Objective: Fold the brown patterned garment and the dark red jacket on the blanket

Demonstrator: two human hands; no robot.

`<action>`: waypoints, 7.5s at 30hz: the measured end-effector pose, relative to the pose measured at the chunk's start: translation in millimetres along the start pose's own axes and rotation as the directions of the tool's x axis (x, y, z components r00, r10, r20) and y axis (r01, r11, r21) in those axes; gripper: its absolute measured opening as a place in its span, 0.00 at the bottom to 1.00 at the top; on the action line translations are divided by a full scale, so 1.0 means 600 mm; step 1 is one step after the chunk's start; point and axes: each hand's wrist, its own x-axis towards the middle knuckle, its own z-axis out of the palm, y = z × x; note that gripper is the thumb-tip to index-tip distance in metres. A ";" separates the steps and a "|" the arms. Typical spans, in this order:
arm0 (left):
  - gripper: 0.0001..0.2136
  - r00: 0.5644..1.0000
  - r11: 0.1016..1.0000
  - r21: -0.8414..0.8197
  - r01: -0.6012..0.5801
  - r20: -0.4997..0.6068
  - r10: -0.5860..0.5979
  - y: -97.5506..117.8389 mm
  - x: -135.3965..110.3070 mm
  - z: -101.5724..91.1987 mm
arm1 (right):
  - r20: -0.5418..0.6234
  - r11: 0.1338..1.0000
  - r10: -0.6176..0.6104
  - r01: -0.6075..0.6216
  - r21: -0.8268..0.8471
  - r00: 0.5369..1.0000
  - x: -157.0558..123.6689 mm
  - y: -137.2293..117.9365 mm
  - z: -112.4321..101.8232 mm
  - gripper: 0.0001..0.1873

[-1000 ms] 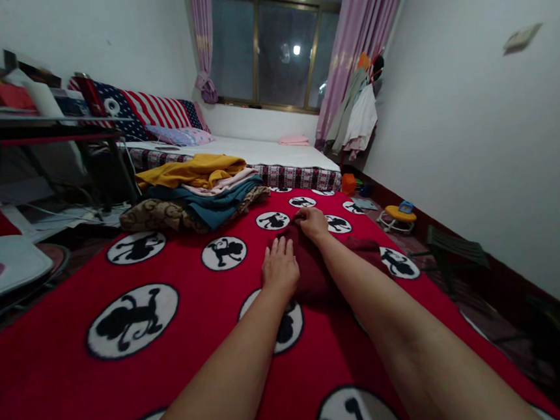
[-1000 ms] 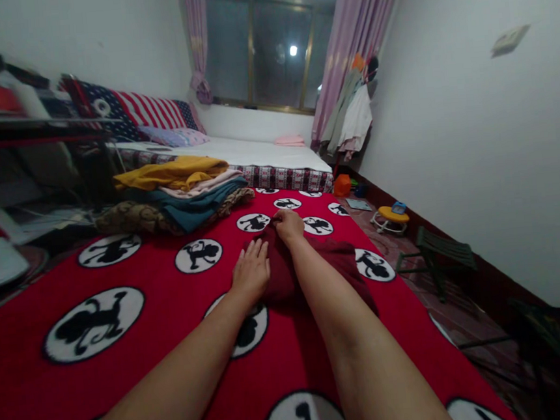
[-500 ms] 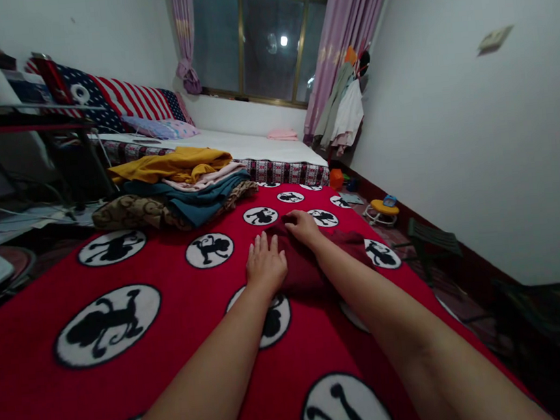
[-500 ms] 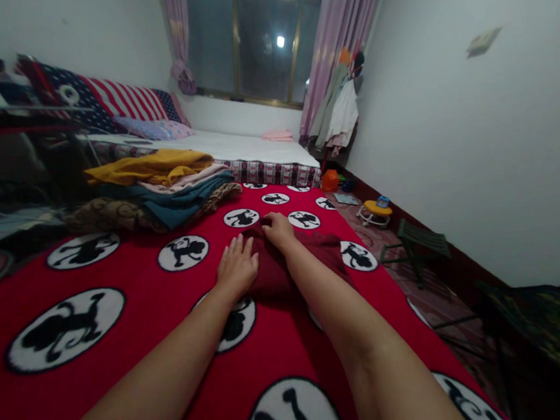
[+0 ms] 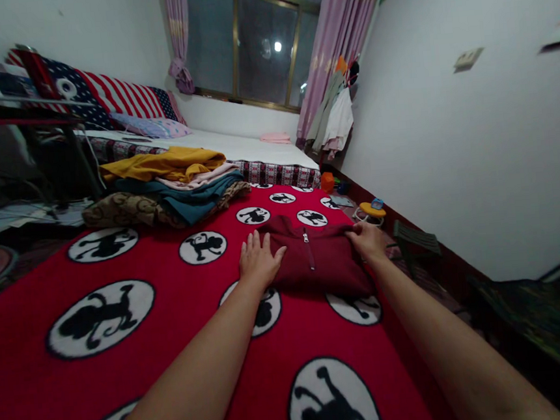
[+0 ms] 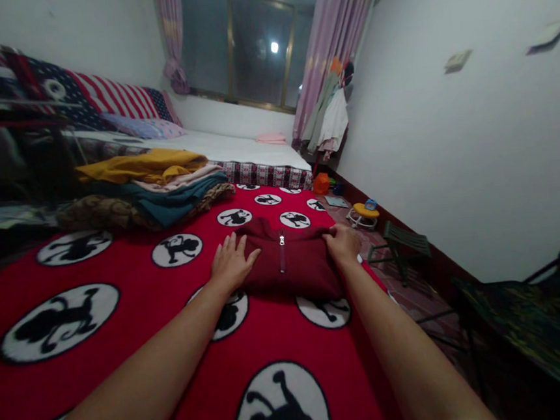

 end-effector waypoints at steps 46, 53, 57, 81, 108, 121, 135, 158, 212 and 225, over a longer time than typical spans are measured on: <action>0.18 0.924 0.873 -0.392 -0.289 -0.352 0.148 0.082 0.259 -0.130 | -0.313 0.888 -0.175 0.287 0.360 0.934 0.184 -0.084 -0.094 0.21; 0.32 0.989 0.990 -0.134 -0.038 0.138 0.057 0.063 0.234 -0.001 | -0.215 0.982 -0.028 0.068 0.179 0.976 0.182 -0.071 0.056 0.34; 0.32 0.960 0.974 0.021 -0.227 0.173 0.220 0.027 0.162 0.060 | 0.141 0.991 -0.118 0.124 -0.040 0.983 0.102 -0.048 0.144 0.35; 0.27 0.954 0.961 -0.059 -0.271 0.116 0.276 0.017 -0.032 -0.003 | 0.260 0.987 -0.048 0.086 -0.136 0.964 -0.074 -0.049 0.080 0.32; 0.23 0.935 0.940 -0.120 -0.318 0.125 0.332 0.005 -0.019 -0.008 | 0.181 0.990 -0.132 0.138 -0.021 0.975 -0.059 -0.028 0.086 0.30; 0.22 0.930 0.931 -0.125 -0.344 0.092 0.356 0.002 -0.013 -0.006 | 0.117 0.984 -0.176 0.173 0.036 0.977 -0.053 -0.018 0.089 0.26; 0.22 0.927 0.927 -0.112 -0.358 0.072 0.367 0.002 -0.012 -0.005 | 0.121 0.985 -0.171 0.167 0.047 0.978 -0.052 -0.017 0.088 0.26; 0.22 0.929 0.931 -0.108 -0.348 0.090 0.358 0.004 -0.014 -0.009 | 0.098 0.983 -0.175 0.169 0.069 0.980 -0.051 -0.015 0.093 0.25; 0.27 0.960 0.961 -0.113 -0.254 0.091 0.265 -0.006 0.061 0.023 | 0.077 0.895 -0.380 0.388 -0.221 0.922 0.022 -0.050 0.053 0.13; 0.24 0.970 0.947 -0.260 -0.190 0.101 0.223 -0.006 0.056 0.012 | 0.233 0.702 -0.634 0.675 -0.228 0.738 0.212 -0.212 0.143 0.34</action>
